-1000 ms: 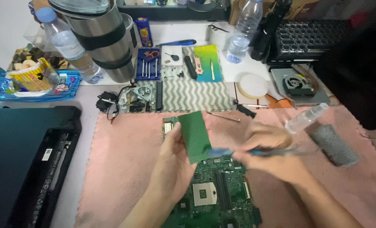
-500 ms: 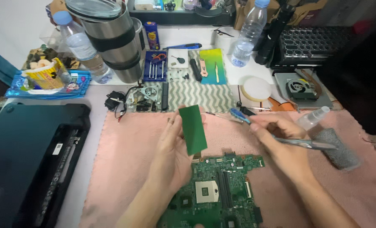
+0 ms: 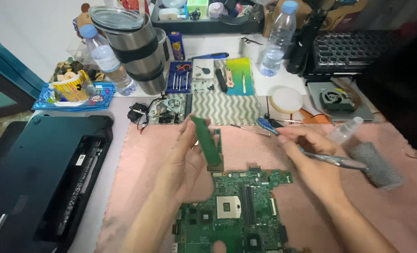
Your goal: The person uses a toothbrush to scrub both sides of a green RAM module, then places it on the table. The person picks up another RAM module and scrubs both sides with the toothbrush before placing it down. The person briefly brushes a section of the motherboard.
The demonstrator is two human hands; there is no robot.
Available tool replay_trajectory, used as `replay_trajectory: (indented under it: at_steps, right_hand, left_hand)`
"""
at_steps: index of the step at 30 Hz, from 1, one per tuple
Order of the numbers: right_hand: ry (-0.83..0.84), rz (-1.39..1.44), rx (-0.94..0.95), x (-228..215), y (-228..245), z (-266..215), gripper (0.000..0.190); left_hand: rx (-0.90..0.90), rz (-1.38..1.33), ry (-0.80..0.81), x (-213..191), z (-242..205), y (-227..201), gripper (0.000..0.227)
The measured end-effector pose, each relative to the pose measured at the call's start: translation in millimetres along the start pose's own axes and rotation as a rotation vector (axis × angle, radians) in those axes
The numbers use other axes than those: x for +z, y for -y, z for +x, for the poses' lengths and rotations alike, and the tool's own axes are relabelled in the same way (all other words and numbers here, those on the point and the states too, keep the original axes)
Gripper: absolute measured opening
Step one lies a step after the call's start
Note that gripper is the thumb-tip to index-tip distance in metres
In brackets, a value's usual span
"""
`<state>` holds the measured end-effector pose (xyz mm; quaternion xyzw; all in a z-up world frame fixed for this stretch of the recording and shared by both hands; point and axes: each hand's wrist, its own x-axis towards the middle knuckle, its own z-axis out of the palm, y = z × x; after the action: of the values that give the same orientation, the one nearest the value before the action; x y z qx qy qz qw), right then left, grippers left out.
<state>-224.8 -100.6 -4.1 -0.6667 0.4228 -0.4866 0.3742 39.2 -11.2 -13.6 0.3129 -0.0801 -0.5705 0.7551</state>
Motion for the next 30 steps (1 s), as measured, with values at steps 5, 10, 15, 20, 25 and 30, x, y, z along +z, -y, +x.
replay_trajectory:
  at_steps: [5,10,15,20,25,30]
  right_hand:
    - [-0.005,-0.007,-0.016,-0.1,-3.6,-0.3,0.02]
    - [-0.005,0.019,-0.016,-1.8,9.6,-2.3,0.019]
    - [0.002,-0.024,-0.017,-3.3,4.8,-1.6,0.018]
    - [0.007,-0.027,-0.054,-2.4,0.7,-2.1,0.019]
    - [0.005,-0.027,-0.038,-2.4,9.1,-3.9,0.018]
    - [0.023,0.014,-0.066,-2.4,-3.5,-1.9,0.021]
  left_hand:
    - [-0.038,0.225,0.008,-5.0,2.9,-0.9,0.076]
    - [0.009,0.461,-0.08,19.0,-0.7,-11.1,0.06]
    - [0.105,0.806,-0.075,31.7,1.3,-12.5,0.067]
    - [0.189,0.968,0.041,8.4,48.6,17.6,0.056]
    - [0.183,1.076,0.051,2.7,74.5,34.8,0.045]
    - [0.247,1.23,0.1,-5.9,86.3,40.8,0.036]
